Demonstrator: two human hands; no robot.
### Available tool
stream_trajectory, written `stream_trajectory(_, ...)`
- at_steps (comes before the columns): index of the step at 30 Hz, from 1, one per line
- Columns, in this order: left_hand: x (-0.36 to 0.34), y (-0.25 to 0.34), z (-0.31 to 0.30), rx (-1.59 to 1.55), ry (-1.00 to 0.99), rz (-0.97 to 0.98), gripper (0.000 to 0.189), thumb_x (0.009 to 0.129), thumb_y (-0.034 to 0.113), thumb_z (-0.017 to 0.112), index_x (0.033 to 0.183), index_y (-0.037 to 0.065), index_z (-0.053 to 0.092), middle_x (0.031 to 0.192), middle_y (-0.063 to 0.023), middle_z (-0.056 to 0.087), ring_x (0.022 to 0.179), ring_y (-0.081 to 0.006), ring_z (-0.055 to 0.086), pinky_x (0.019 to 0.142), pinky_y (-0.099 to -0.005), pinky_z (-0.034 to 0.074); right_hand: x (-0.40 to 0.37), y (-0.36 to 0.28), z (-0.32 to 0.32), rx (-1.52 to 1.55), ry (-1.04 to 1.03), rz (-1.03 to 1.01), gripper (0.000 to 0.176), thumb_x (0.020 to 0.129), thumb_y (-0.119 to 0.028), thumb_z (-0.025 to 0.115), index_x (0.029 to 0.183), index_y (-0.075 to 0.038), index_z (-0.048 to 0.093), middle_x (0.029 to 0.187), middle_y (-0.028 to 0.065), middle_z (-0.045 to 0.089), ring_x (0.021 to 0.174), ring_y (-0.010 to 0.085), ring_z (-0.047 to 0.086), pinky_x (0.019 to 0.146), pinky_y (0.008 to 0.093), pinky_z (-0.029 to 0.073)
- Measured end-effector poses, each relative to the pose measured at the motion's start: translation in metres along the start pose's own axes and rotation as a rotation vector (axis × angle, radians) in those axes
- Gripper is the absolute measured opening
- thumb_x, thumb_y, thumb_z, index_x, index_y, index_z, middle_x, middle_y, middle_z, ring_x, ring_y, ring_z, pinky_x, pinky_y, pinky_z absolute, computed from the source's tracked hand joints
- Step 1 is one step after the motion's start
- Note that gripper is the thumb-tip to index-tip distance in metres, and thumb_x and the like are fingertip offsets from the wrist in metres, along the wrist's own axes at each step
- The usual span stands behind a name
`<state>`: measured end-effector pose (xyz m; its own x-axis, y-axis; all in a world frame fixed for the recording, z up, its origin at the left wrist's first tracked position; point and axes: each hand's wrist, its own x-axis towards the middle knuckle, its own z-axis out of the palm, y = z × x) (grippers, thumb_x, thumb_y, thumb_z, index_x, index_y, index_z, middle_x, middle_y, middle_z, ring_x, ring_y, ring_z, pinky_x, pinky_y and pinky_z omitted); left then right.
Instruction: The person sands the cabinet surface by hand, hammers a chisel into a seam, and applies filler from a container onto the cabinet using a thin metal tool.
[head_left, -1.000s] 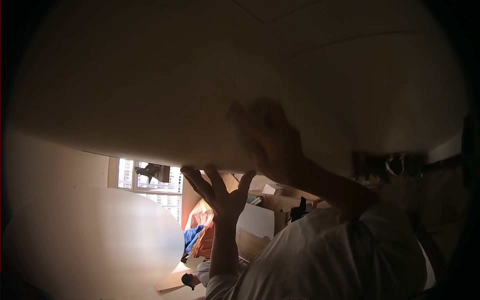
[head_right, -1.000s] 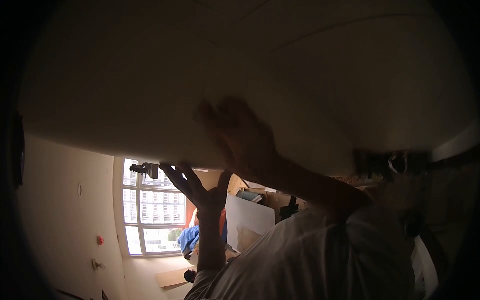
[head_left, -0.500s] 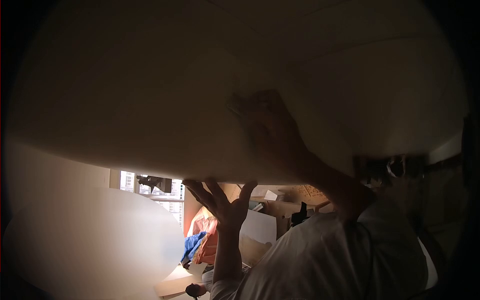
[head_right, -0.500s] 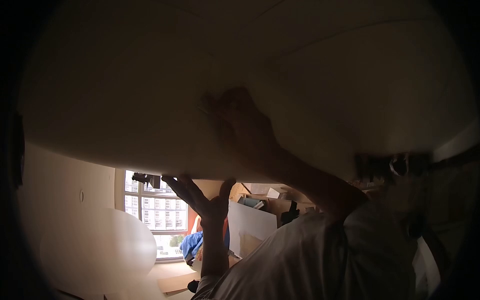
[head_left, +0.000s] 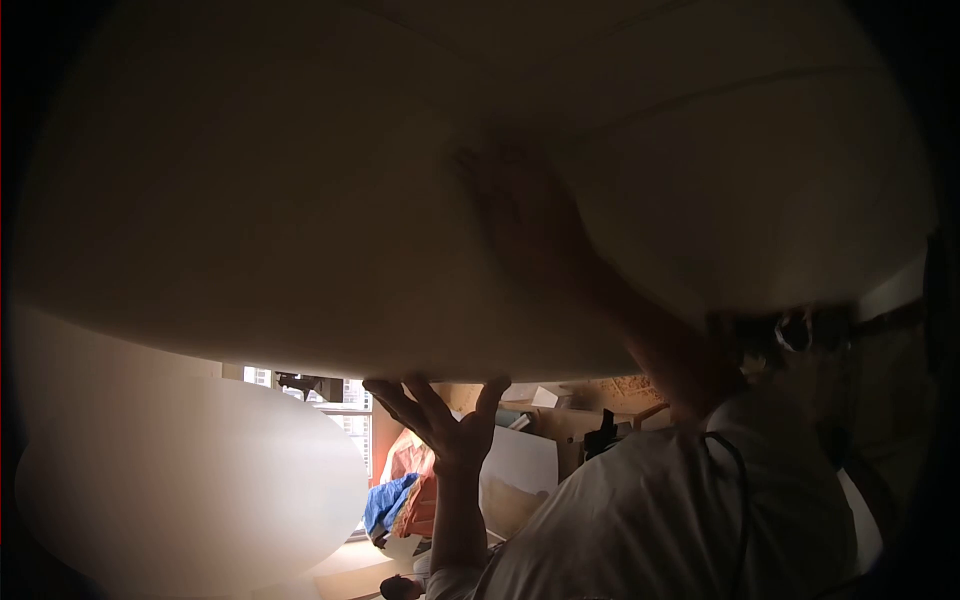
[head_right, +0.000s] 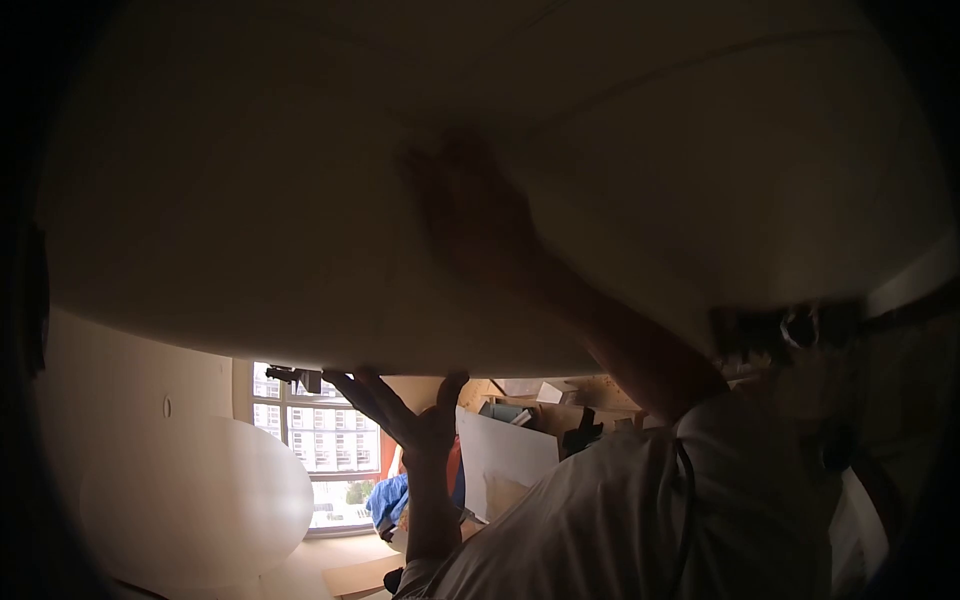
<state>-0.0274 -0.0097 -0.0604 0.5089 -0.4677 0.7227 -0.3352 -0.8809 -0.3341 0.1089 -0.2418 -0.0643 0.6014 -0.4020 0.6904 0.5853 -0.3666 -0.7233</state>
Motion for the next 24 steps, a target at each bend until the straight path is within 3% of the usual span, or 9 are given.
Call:
stream_trajectory(3, -0.002, 0.000, 0.000, -0.006, 0.002, -0.009, 0.131, 0.072, 0.066, 0.088, 0.169, 0.013, 0.017, 0.171, -0.0309, 0.006, 0.157, -0.0547, 0.007, 0.116, -0.0778, 0.023, -0.022, -0.020, -0.023, 0.191, -0.113, 0.083, 0.036, 0.107, -0.023, 0.054, 0.141, -0.012, 0.062, 0.132, 0.0191, 0.057, 0.120, 0.0341, 0.063, 0.103, 0.0443, 0.055)
stream_trajectory(7, 0.004, 0.004, -0.005, -0.011, 0.000, 0.000, 0.129, 0.074, 0.064, 0.088, 0.168, 0.012, 0.017, 0.171, -0.0306, 0.006, 0.158, -0.0540, 0.008, 0.117, -0.0772, 0.022, 0.004, -0.006, -0.004, 0.254, -0.109, 0.191, 0.037, 0.108, -0.024, 0.053, 0.142, -0.013, 0.062, 0.134, 0.0191, 0.055, 0.120, 0.0334, 0.064, 0.104, 0.0452, 0.054)
stream_trajectory(9, 0.003, 0.003, -0.003, -0.017, -0.007, -0.002, 0.128, 0.075, 0.062, 0.088, 0.168, 0.012, 0.017, 0.171, -0.0300, 0.006, 0.158, -0.0535, 0.008, 0.118, -0.0768, 0.021, -0.002, -0.006, -0.002, -0.097, -0.049, -0.006, 0.038, 0.108, -0.024, 0.053, 0.143, -0.012, 0.061, 0.139, 0.0201, 0.054, 0.119, 0.0340, 0.064, 0.104, 0.0459, 0.054)
stream_trajectory(10, 0.004, 0.004, -0.001, -0.018, -0.001, -0.005, 0.128, 0.075, 0.062, 0.088, 0.168, 0.012, 0.017, 0.171, -0.0300, 0.006, 0.158, -0.0535, 0.008, 0.118, -0.0768, 0.021, -0.005, -0.008, -0.006, -0.099, -0.051, -0.012, 0.038, 0.108, -0.024, 0.053, 0.143, -0.012, 0.061, 0.139, 0.0201, 0.054, 0.119, 0.0340, 0.064, 0.104, 0.0459, 0.054)
stream_trajectory(12, 0.002, 0.005, -0.005, -0.015, -0.035, -0.032, 0.127, 0.076, 0.062, 0.087, 0.168, 0.012, 0.017, 0.171, -0.0301, 0.006, 0.158, -0.0535, 0.007, 0.118, -0.0766, 0.021, -0.014, -0.019, -0.017, 0.221, -0.133, 0.132, 0.035, 0.106, -0.016, 0.052, 0.138, -0.007, 0.064, 0.142, 0.0192, 0.058, 0.127, 0.0351, 0.060, 0.111, 0.0468, 0.048)
stream_trajectory(16, 0.003, 0.003, -0.007, -0.006, -0.035, -0.010, 0.127, 0.076, 0.062, 0.088, 0.169, 0.012, 0.016, 0.171, -0.0300, 0.006, 0.158, -0.0533, 0.007, 0.119, -0.0757, 0.021, 0.012, 0.004, 0.001, 0.169, -0.014, 0.091, 0.036, 0.108, -0.022, 0.051, 0.140, -0.015, 0.064, 0.143, 0.0206, 0.052, 0.122, 0.0370, 0.063, 0.104, 0.0475, 0.054)
stream_trajectory(19, 0.000, 0.001, -0.003, -0.025, -0.021, 0.001, 0.127, 0.076, 0.062, 0.088, 0.169, 0.012, 0.016, 0.171, -0.0301, 0.005, 0.158, -0.0536, 0.008, 0.119, -0.0754, 0.021, 0.003, -0.002, -0.007, 0.095, -0.065, 0.125, 0.036, 0.107, -0.021, 0.051, 0.139, -0.015, 0.065, 0.147, 0.0193, 0.051, 0.122, 0.0380, 0.063, 0.104, 0.0482, 0.053)
stream_trajectory(22, 0.002, 0.005, -0.003, -0.009, -0.051, -0.033, 0.128, 0.076, 0.062, 0.088, 0.169, 0.012, 0.016, 0.171, -0.0305, 0.004, 0.158, -0.0539, 0.008, 0.119, -0.0757, 0.022, -0.003, -0.003, -0.013, 0.259, -0.134, 0.199, 0.037, 0.107, -0.022, 0.051, 0.140, -0.014, 0.064, 0.147, 0.0183, 0.050, 0.120, 0.0391, 0.063, 0.105, 0.0478, 0.053)
stream_trajectory(24, 0.004, 0.006, -0.005, -0.027, -0.024, -0.003, 0.128, 0.076, 0.063, 0.088, 0.169, 0.012, 0.016, 0.171, -0.0309, 0.004, 0.157, -0.0545, 0.008, 0.119, -0.0761, 0.021, 0.011, 0.017, 0.008, 0.017, 0.061, -0.082, 0.036, 0.107, -0.022, 0.050, 0.139, -0.012, 0.064, 0.137, 0.0168, 0.056, 0.119, 0.0372, 0.063, 0.105, 0.0460, 0.053)
